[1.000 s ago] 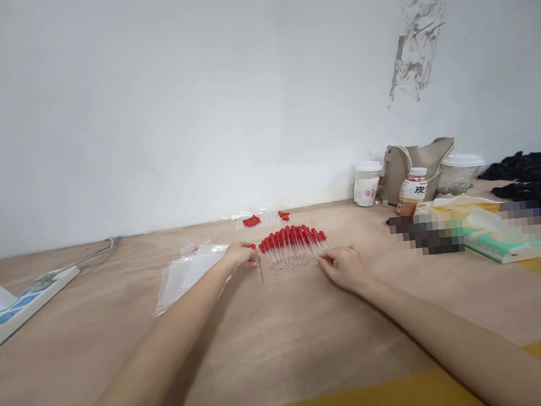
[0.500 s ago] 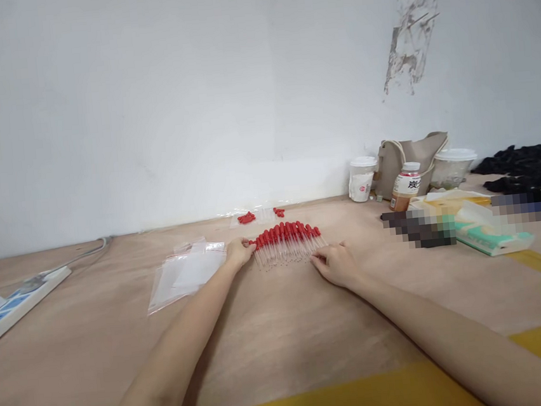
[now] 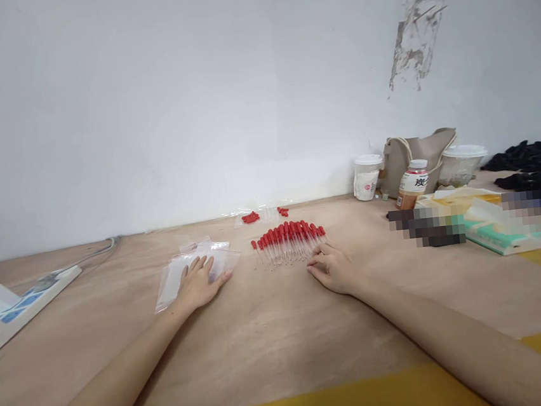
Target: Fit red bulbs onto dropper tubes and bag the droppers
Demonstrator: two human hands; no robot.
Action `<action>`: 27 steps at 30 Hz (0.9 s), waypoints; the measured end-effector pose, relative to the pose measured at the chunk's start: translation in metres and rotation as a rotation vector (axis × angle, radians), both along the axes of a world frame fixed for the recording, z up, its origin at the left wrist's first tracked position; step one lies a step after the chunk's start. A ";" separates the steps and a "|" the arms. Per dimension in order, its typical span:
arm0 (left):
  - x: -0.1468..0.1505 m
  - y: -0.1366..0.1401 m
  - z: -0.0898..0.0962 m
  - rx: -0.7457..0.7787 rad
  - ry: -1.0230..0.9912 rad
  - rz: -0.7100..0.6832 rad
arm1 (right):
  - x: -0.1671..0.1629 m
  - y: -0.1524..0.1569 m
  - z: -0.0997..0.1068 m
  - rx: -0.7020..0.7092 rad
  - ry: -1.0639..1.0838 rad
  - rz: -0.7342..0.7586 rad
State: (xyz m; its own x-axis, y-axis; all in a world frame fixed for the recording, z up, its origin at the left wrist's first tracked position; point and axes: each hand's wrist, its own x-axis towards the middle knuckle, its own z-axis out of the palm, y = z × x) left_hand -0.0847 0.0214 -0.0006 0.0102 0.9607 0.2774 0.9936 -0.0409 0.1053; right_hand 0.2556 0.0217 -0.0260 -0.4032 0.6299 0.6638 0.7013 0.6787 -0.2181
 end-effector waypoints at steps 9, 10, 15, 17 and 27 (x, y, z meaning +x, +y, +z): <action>-0.003 0.000 -0.011 -0.130 -0.050 -0.029 | -0.001 -0.004 0.000 0.010 -0.029 0.032; -0.003 0.000 -0.011 -0.123 -0.057 -0.021 | -0.001 -0.004 0.000 0.011 -0.031 0.033; -0.001 -0.008 0.003 -0.018 -0.116 0.013 | -0.001 -0.004 0.000 0.001 -0.050 0.017; 0.004 -0.019 0.017 0.060 -0.150 -0.085 | -0.001 -0.003 0.000 0.000 -0.060 0.008; 0.052 -0.073 0.027 -0.423 0.049 -0.785 | 0.001 -0.009 0.008 -0.074 -0.030 0.121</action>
